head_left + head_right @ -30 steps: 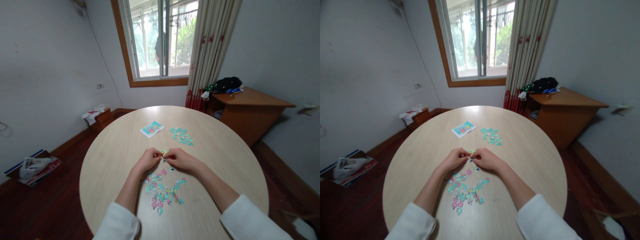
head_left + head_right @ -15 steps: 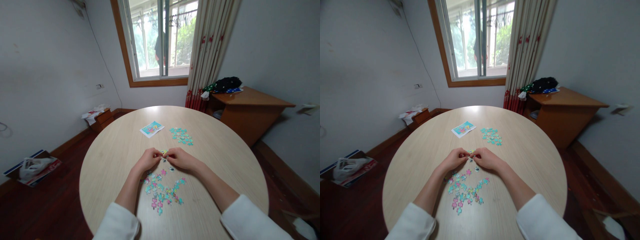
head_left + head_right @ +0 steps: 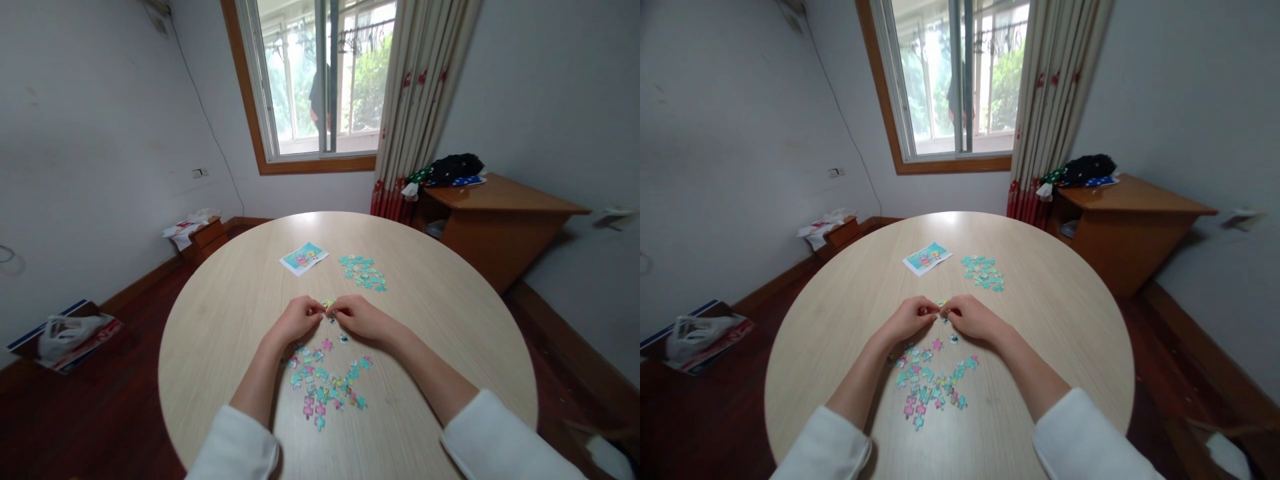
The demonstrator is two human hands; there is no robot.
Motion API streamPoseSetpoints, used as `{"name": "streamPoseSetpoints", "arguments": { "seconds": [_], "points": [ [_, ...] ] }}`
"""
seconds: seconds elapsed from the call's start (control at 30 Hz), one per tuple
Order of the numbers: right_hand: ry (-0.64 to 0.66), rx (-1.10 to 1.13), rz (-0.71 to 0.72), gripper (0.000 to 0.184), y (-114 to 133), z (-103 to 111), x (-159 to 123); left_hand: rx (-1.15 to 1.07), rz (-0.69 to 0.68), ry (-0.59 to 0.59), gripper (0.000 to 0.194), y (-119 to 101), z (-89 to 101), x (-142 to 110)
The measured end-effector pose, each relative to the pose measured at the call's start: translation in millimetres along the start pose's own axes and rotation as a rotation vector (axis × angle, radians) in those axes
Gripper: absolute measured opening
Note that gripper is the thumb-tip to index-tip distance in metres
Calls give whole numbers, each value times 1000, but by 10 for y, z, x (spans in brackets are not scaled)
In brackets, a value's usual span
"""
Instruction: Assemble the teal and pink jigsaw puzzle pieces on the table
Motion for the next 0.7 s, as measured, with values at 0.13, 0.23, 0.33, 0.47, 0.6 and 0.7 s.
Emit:
{"name": "streamPoseSetpoints", "arguments": {
  "seconds": [0.13, 0.23, 0.33, 0.47, 0.6, 0.7],
  "points": [
    [-57, -23, -3, 32, -10, 1, 14, -2, 1, 3, 25, -3, -1, -4],
    [-55, -18, -1, 31, -18, -7, 16, 2, 5, 0, 25, 2, -3, 0],
    [-52, -14, -2, 29, -30, -15, 12, 4, 6, -1, 24, 14, -9, 6],
    [-30, -30, -9, 22, -43, -26, 5, 2, 6, -2, 24, 28, -14, 11],
    [-17, -22, -17, 21, -37, -29, -4, 0, 4, -2, 25, 30, -13, 9],
    [-19, -19, -16, 20, -18, -26, -4, -1, 6, -7, 24, 25, -9, 8]
  ]
}}
Point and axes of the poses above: each hand's wrist, its own x-axis towards the middle knuckle, its own z-axis out of the back of the hand, y = z × x, the point moved 1 cm from there along x, towards the middle knuckle, and after that the axes turned 5 degrees about -z, right-handed, at the moved point
